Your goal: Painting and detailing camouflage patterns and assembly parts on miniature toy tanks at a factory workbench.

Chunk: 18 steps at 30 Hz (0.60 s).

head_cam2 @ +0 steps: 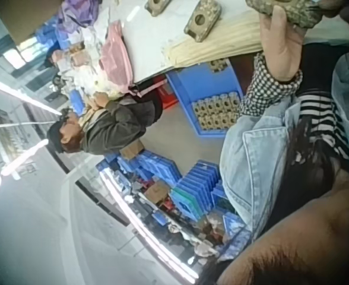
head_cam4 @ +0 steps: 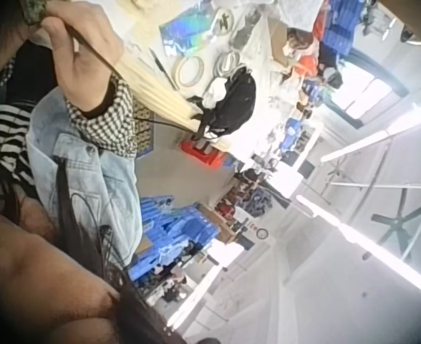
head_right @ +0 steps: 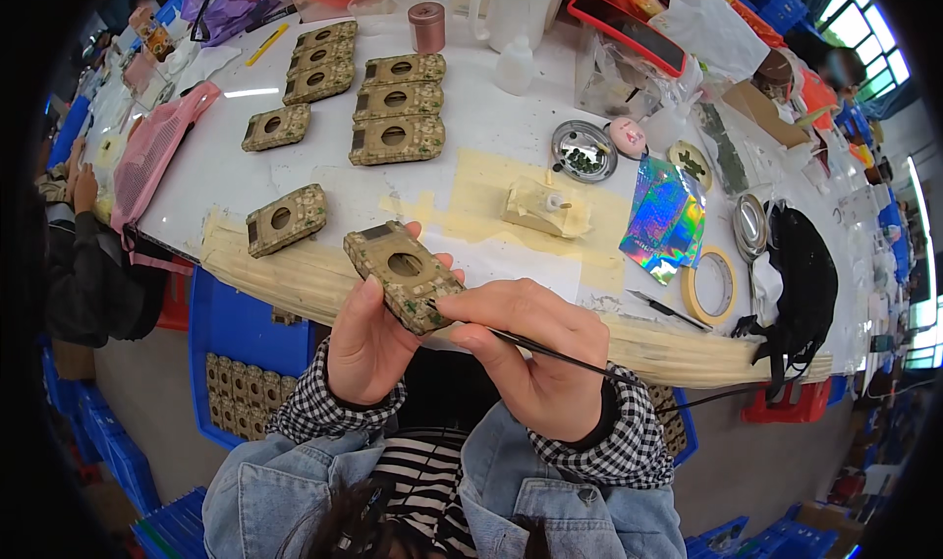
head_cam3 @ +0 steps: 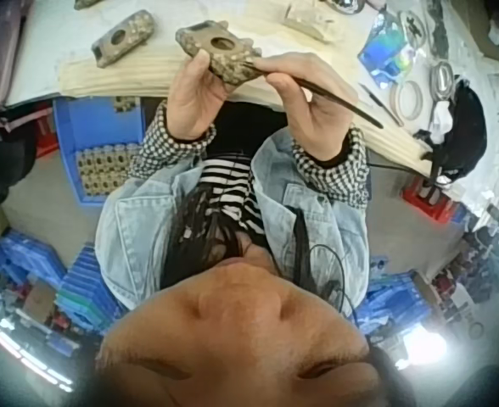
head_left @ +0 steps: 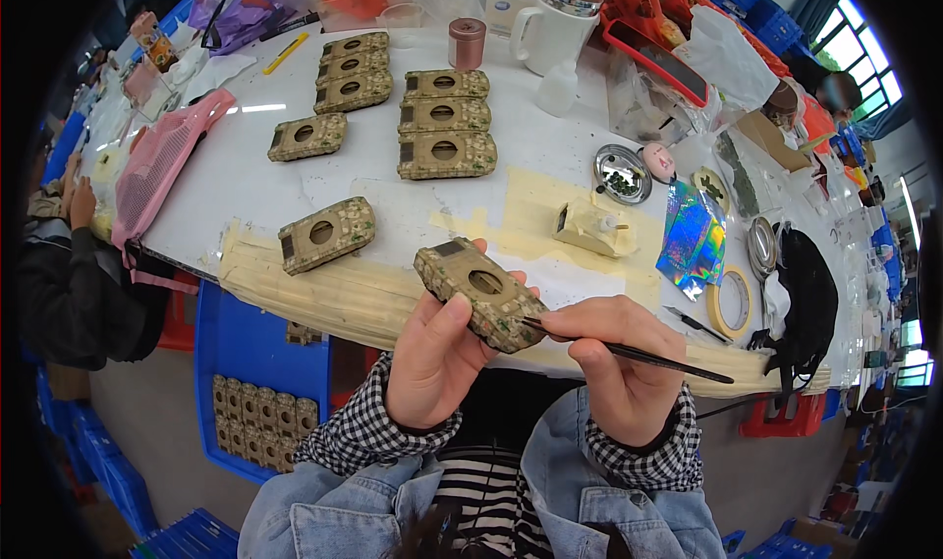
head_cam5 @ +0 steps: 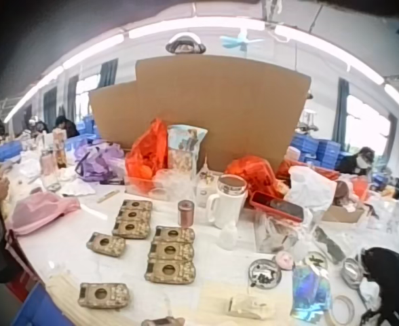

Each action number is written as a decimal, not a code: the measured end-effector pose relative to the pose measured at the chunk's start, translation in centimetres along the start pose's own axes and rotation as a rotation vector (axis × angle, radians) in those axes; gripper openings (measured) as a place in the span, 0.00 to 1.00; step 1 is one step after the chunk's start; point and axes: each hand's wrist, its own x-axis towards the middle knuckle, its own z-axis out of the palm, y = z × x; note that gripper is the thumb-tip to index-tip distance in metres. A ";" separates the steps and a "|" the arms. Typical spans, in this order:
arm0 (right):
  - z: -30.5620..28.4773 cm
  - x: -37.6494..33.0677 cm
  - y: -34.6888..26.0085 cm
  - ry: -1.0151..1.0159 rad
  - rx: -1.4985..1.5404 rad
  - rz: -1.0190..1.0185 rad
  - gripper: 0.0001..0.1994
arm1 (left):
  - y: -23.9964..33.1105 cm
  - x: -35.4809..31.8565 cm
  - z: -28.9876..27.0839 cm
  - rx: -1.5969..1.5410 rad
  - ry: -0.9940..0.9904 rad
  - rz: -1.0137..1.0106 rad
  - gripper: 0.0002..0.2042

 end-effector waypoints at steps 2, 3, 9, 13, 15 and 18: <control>0.0 0.0 0.0 -0.001 0.006 0.004 0.08 | 0.0 0.0 0.0 0.001 0.001 -0.002 0.31; 0.0 0.0 0.0 -0.002 0.010 0.007 0.08 | 0.0 0.0 0.0 0.002 0.000 -0.003 0.31; 0.0 0.0 0.0 -0.009 0.003 0.008 0.08 | 0.0 0.0 0.0 -0.005 -0.001 -0.007 0.31; 0.0 0.0 0.0 -0.001 0.009 0.000 0.08 | 0.0 0.0 0.0 -0.008 0.002 -0.008 0.31; 0.0 0.0 0.0 -0.004 0.003 -0.012 0.08 | 0.0 0.0 -0.1 -0.008 0.003 -0.008 0.32; 0.0 0.0 0.0 -0.008 0.001 -0.017 0.08 | 0.0 0.0 -0.1 -0.008 -0.002 -0.005 0.32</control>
